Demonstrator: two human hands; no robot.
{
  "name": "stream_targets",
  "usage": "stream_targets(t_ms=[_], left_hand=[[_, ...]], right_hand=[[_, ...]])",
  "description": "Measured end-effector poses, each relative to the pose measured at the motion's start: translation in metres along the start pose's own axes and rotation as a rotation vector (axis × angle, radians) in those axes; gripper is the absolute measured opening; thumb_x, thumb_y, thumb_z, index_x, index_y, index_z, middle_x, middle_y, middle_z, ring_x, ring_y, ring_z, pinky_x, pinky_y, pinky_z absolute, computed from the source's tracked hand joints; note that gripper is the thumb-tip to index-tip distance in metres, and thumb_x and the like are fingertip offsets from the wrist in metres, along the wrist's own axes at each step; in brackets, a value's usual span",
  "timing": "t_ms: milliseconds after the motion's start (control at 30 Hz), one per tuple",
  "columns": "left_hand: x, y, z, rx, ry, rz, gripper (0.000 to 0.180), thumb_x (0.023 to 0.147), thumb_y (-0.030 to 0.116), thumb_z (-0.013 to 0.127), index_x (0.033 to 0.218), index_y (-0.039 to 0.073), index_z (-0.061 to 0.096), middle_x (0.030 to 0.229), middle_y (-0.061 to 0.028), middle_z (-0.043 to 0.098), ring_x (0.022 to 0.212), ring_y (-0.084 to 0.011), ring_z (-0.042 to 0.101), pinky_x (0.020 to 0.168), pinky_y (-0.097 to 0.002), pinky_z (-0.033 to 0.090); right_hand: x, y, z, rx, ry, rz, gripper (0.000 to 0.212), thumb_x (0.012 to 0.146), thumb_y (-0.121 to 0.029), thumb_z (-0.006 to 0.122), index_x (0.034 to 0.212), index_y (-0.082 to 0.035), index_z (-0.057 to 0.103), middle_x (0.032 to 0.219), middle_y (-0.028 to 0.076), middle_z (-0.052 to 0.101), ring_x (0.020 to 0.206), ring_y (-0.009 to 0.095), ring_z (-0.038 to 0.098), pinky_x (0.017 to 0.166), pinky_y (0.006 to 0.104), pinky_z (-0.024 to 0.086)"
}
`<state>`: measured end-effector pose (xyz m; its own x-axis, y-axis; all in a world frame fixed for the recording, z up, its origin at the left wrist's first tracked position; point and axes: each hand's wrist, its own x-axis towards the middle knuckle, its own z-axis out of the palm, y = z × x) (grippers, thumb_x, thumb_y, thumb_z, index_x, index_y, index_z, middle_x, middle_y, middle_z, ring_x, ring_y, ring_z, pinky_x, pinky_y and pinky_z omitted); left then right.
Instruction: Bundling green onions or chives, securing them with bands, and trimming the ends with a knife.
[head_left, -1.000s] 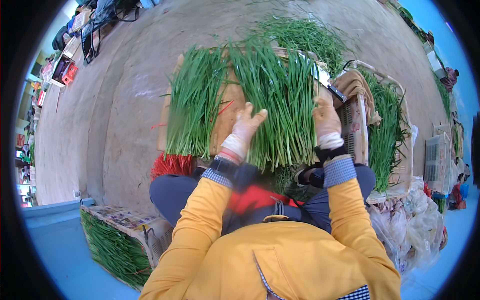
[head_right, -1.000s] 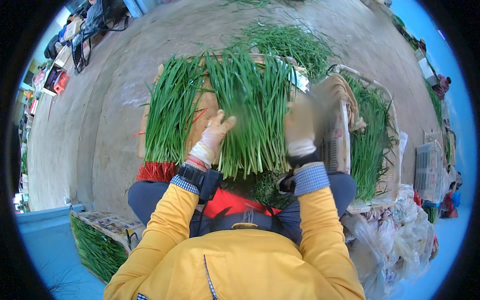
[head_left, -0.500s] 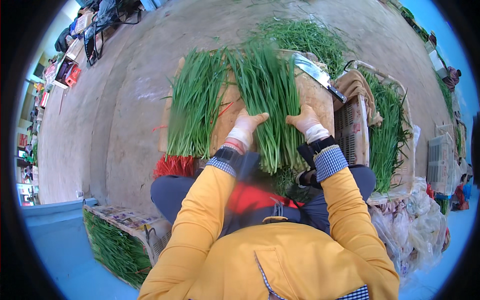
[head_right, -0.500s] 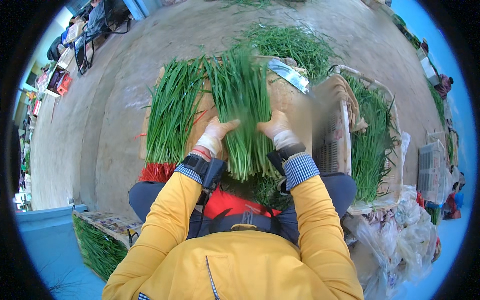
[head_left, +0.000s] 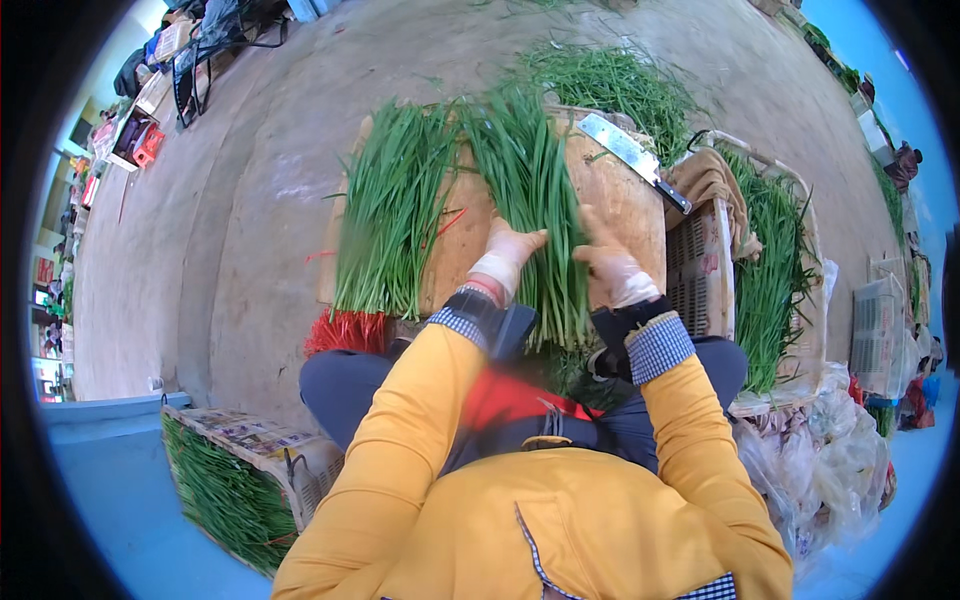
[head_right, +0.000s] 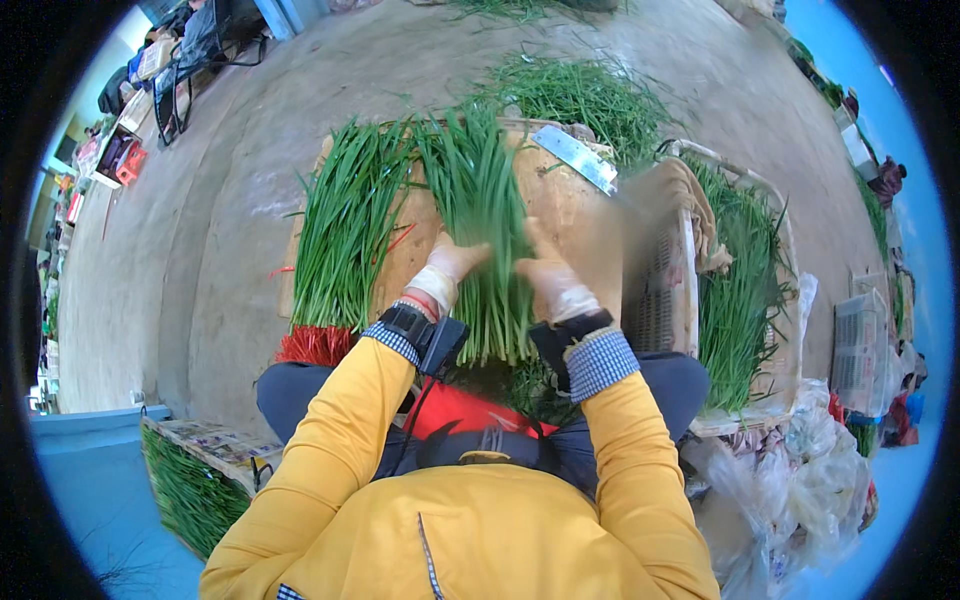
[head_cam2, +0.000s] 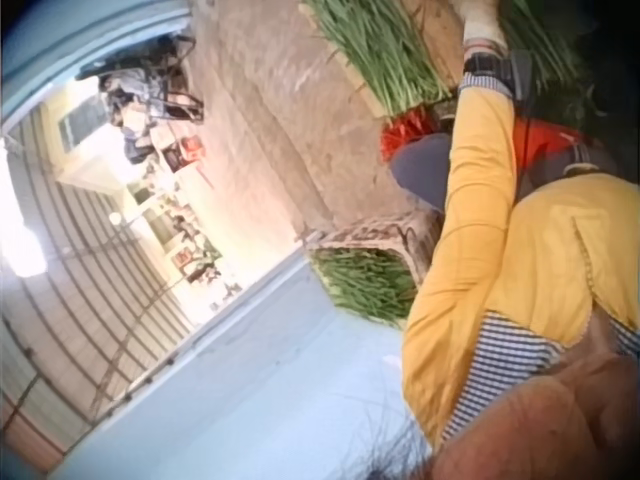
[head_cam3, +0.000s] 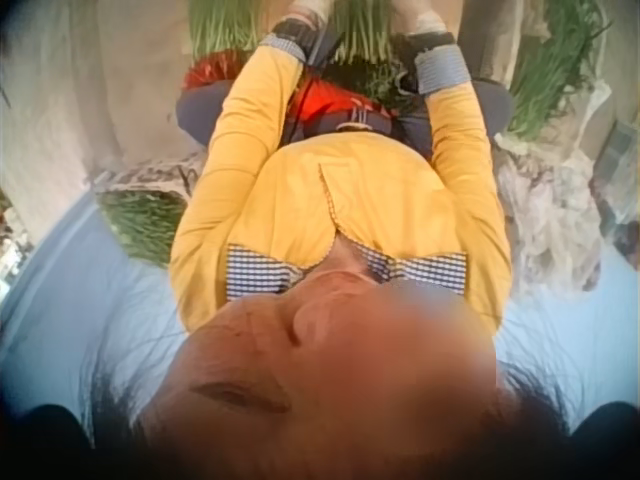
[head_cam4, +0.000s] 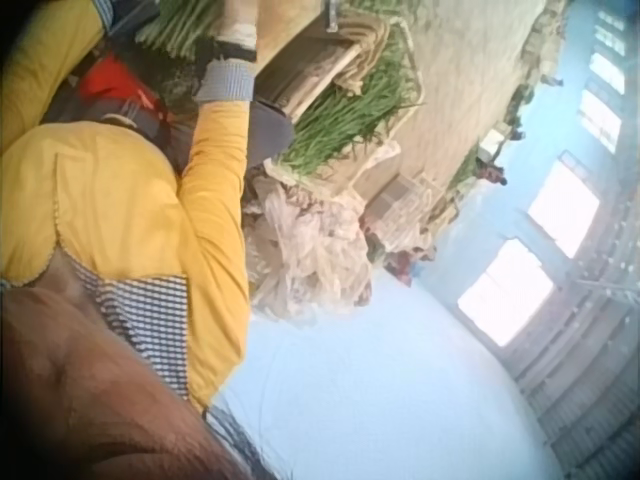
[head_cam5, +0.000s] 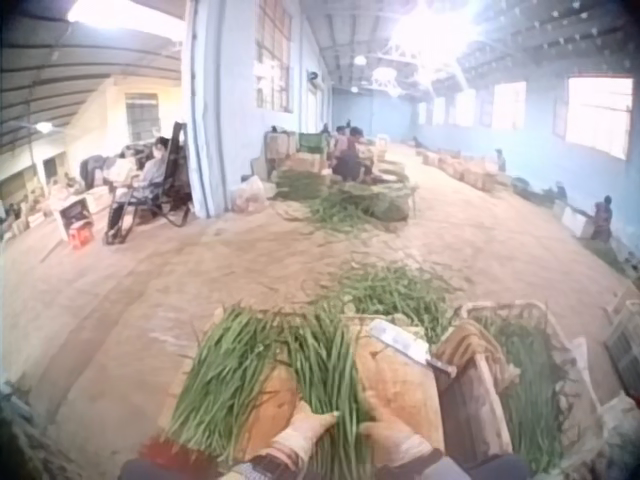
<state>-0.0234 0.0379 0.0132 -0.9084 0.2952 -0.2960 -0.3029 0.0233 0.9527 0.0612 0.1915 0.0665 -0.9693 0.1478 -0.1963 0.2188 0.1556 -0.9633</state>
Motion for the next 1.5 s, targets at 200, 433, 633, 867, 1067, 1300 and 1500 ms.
stream_targets(t_ms=[200, 433, 633, 867, 1067, 1300, 1500], left_hand=[[-0.003, 0.012, -0.01, 0.003, -0.001, -0.098, 0.042, 0.075, 0.006, 0.069, 0.115, 0.002, 0.057, 0.104, -0.0069, 0.063, 0.091, -0.0183, 0.06, 0.082, -0.0304, 0.047], [-0.018, 0.022, 0.011, -0.241, -0.075, -0.123, 0.045, 0.08, 0.028, 0.071, 0.115, 0.003, 0.056, 0.101, -0.0047, 0.063, 0.088, -0.0173, 0.059, 0.079, -0.031, 0.047], [-0.058, 0.022, 0.005, -0.485, -0.27, -0.22, 0.045, 0.079, 0.021, 0.072, 0.117, 0.004, 0.053, 0.106, -0.0057, 0.061, 0.092, -0.0169, 0.057, 0.082, -0.0324, 0.047], [-0.085, 0.058, 0.007, -0.549, -0.241, -0.124, 0.051, 0.077, 0.012, 0.072, 0.123, 0.003, 0.049, 0.11, -0.0052, 0.059, 0.097, -0.0162, 0.057, 0.083, -0.0299, 0.047], [-0.09, 0.148, 0.026, -0.212, -0.297, 0.553, 0.08, 0.06, 0.009, 0.081, 0.128, -0.002, 0.039, 0.115, -0.0085, 0.054, 0.106, -0.0171, 0.052, 0.091, -0.0304, 0.044], [-0.086, 0.171, 0.024, -0.14, -0.467, 0.787, 0.11, 0.053, -0.001, 0.081, 0.143, 0.009, 0.019, 0.129, -0.007, 0.046, 0.116, -0.0141, 0.042, 0.098, -0.0294, 0.039], [-0.091, 0.107, 0.013, -0.019, -0.575, 0.345, 0.076, 0.071, -0.001, 0.071, 0.137, 0.009, 0.035, 0.124, -0.0081, 0.054, 0.109, -0.0214, 0.051, 0.088, -0.0336, 0.046]], right_hand=[[0.01, 0.04, -0.061, 0.313, 0.218, 0.424, 0.051, 0.088, -0.017, 0.057, 0.136, -0.016, 0.04, 0.092, -0.002, 0.06, 0.08, 0.009, 0.054, 0.075, 0.0262, 0.044], [0.053, 0.062, -0.01, 0.109, -0.226, 0.401, 0.076, 0.073, -0.058, 0.067, 0.119, 0.001, 0.053, 0.121, 0.017, 0.055, 0.105, 0.025, 0.054, 0.09, 0.0368, 0.041], [0.002, 0.023, 0.028, 0.231, -0.162, 0.309, 0.055, 0.069, -0.026, 0.08, 0.109, 0.004, 0.058, 0.098, 0.013, 0.065, 0.087, 0.022, 0.063, 0.077, 0.0339, 0.05], [-0.03, 0.007, 0.036, 0.311, 0.024, 0.106, 0.072, 0.065, -0.011, 0.081, 0.124, 0.001, 0.042, 0.103, 0.012, 0.061, 0.092, 0.019, 0.059, 0.078, 0.0326, 0.05], [-0.051, -0.098, -0.002, 0.51, -0.005, -0.298, 0.063, 0.068, 0.0, 0.076, 0.123, -0.003, 0.045, 0.103, 0.005, 0.057, 0.088, 0.014, 0.056, 0.074, 0.0252, 0.05], [-0.02, -0.074, -0.049, 0.568, -0.019, -0.303, 0.052, 0.084, -0.02, 0.066, 0.128, -0.002, 0.044, 0.121, 0.006, 0.053, 0.104, 0.017, 0.053, 0.089, 0.0298, 0.045], [-0.03, -0.051, -0.033, 0.519, -0.008, -0.171, 0.049, 0.084, -0.022, 0.065, 0.126, -0.003, 0.047, 0.12, 0.007, 0.054, 0.104, 0.017, 0.054, 0.091, 0.0301, 0.045]])
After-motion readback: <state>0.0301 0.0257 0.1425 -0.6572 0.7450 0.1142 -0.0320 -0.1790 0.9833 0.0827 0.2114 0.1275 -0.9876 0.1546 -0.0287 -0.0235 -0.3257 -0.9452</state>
